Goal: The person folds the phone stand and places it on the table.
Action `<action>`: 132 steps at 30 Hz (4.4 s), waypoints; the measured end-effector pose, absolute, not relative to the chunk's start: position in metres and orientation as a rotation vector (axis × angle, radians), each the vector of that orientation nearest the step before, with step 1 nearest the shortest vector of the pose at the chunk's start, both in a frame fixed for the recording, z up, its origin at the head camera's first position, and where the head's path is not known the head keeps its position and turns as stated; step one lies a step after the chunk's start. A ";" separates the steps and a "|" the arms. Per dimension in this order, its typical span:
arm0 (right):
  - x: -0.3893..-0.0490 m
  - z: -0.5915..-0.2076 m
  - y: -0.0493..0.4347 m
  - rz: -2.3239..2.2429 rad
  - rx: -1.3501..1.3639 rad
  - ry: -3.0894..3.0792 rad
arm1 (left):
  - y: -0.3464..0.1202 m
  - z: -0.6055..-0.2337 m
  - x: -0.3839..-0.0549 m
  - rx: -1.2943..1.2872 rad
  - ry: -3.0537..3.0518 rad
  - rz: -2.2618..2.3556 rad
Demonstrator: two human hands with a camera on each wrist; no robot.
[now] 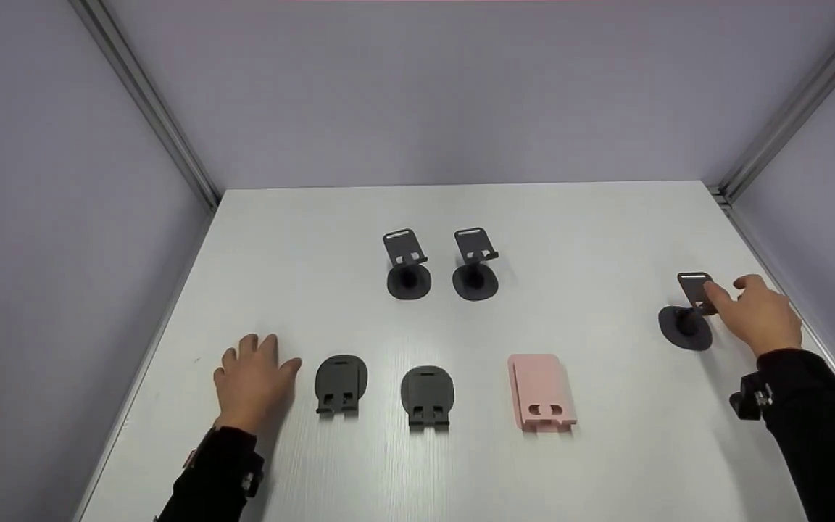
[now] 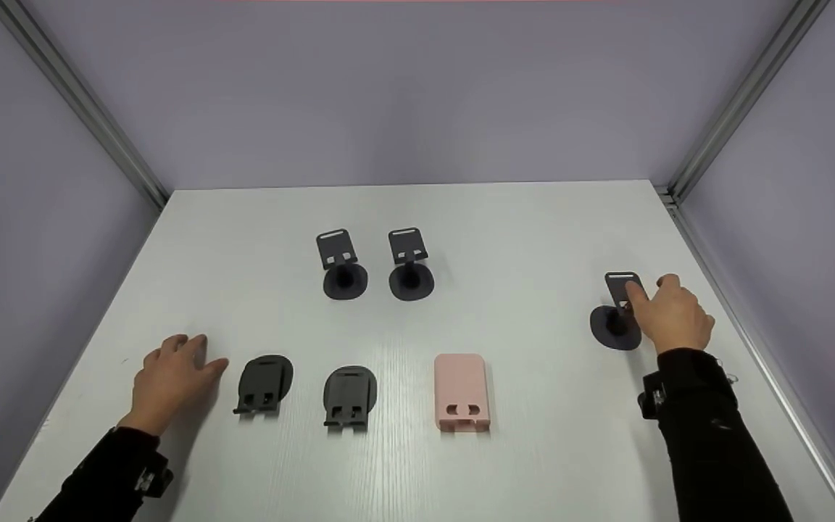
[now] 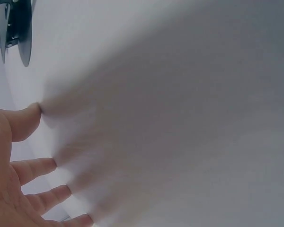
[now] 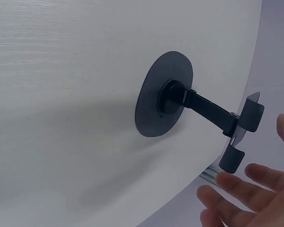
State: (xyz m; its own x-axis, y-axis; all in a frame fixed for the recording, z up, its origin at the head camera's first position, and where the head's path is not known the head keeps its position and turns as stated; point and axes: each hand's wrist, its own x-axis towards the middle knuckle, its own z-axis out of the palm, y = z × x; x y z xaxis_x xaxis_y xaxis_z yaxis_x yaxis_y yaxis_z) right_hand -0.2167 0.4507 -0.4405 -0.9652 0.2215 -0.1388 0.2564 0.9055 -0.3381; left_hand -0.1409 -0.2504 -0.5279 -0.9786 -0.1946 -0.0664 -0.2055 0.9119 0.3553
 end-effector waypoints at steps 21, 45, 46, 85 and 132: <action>-0.218 -0.441 0.469 -0.992 0.333 2.566 | -0.250 -0.528 -0.141 -0.315 3.054 0.537; -0.221 -0.450 0.464 -1.557 0.498 2.090 | -0.251 -0.527 -0.141 -0.296 3.047 0.525; -0.222 -0.450 0.463 -1.573 0.493 2.083 | -0.251 -0.527 -0.141 -0.296 3.048 0.523; -0.241 -0.419 0.355 -1.532 0.068 2.349 | -0.182 -0.480 -0.176 0.012 3.213 0.811; -0.208 -0.401 0.203 -1.350 -0.526 2.282 | -0.060 -0.475 -0.187 0.402 2.431 1.537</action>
State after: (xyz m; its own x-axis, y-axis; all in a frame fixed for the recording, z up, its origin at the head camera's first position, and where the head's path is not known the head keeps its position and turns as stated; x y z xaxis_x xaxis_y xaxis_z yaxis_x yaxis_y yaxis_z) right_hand -0.2085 0.2035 -0.4009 -0.8332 -0.5250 -0.1735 -0.1009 0.4528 -0.8859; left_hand -0.1873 -0.0597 -0.4751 -0.9341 0.3531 -0.0528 0.1037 0.4098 0.9063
